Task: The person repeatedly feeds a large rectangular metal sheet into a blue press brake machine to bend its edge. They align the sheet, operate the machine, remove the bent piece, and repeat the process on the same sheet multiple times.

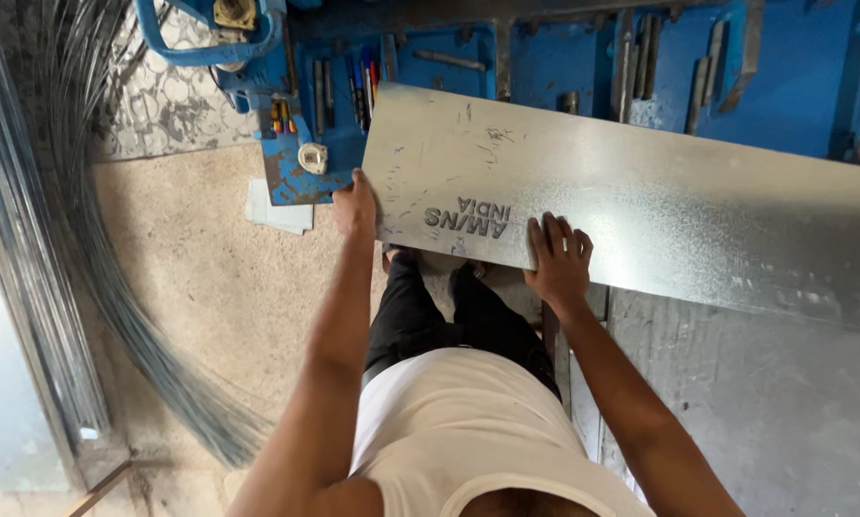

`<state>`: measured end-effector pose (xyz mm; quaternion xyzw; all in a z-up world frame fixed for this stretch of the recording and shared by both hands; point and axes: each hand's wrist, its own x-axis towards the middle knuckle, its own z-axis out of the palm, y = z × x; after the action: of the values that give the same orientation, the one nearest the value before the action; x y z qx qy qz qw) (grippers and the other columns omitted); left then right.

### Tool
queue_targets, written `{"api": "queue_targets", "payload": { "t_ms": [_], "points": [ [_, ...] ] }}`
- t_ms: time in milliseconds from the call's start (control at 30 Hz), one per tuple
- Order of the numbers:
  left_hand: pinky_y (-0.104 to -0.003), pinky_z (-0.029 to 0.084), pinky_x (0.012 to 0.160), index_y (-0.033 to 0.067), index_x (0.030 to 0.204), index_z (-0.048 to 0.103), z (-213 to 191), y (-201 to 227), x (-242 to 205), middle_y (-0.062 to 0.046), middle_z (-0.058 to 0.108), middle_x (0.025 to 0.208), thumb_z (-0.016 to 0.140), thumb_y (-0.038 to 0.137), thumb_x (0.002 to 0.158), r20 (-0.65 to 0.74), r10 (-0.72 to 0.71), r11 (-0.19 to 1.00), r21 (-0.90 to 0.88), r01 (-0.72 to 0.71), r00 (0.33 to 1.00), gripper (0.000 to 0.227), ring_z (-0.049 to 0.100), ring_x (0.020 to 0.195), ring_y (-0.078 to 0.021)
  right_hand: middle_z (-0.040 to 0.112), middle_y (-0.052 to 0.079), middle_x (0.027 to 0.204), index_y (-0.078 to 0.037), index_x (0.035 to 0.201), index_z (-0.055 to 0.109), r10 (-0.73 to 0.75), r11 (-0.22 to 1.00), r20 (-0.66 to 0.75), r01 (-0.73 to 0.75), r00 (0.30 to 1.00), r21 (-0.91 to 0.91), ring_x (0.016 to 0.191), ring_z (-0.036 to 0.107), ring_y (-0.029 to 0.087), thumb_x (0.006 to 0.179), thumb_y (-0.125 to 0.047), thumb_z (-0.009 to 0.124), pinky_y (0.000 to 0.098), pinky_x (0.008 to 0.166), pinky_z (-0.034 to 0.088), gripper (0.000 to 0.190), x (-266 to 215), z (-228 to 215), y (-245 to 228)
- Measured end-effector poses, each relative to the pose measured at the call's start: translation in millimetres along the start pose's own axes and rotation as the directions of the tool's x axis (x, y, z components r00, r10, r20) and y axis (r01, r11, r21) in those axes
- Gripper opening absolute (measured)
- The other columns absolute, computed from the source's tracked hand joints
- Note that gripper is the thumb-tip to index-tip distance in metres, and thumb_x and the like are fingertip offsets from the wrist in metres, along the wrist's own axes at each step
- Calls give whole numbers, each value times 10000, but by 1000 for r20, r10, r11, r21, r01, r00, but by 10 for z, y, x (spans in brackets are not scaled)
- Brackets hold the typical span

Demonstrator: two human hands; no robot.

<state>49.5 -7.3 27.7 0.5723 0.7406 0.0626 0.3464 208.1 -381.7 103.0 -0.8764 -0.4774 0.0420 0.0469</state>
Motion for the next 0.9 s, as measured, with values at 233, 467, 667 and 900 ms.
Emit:
{"api": "queue_targets", "payload": {
  "t_ms": [233, 467, 667, 900],
  "points": [
    [-575, 518, 775, 58, 900, 753, 90, -396, -400, -228, 733, 905, 466, 708, 947, -12, 91, 993, 72, -90, 996, 712, 687, 893, -460, 469, 83, 1644, -203, 1578, 503, 3, 988, -56, -11, 998, -151, 1526, 400, 279, 1022, -196, 716, 561, 1234, 303, 595, -135, 339, 36],
    [-558, 518, 738, 69, 823, 773, -486, -93, -653, -183, 749, 842, 468, 733, 888, 25, 38, 999, -1, -38, 999, 734, 712, 813, -389, 511, 22, 1600, -239, 1511, 545, -97, 994, -153, 89, 983, -56, 1487, 406, 266, 937, -176, 753, 584, 1171, 254, 614, -157, -225, 107],
    [-554, 548, 766, 98, 915, 776, -46, 82, 251, -197, 749, 926, 519, 714, 874, -27, -4, 998, 57, 6, 1000, 668, 716, 901, -423, 334, 99, 1687, -246, 1599, 387, -64, 998, 124, 64, 990, 7, 1541, 290, 329, 741, -316, 846, 626, 1168, 211, 976, 801, 242, 166],
    [-592, 539, 789, 95, 971, 753, 500, 129, 988, -194, 750, 1011, 534, 661, 916, -48, 83, 996, 36, -81, 995, 609, 681, 965, -479, 71, 83, 1774, -286, 1701, 177, -93, 994, 231, 103, 968, -32, 1611, 152, 324, 878, -609, 738, 669, 1192, 132, 1048, 1549, 640, 342]
  ]
}}
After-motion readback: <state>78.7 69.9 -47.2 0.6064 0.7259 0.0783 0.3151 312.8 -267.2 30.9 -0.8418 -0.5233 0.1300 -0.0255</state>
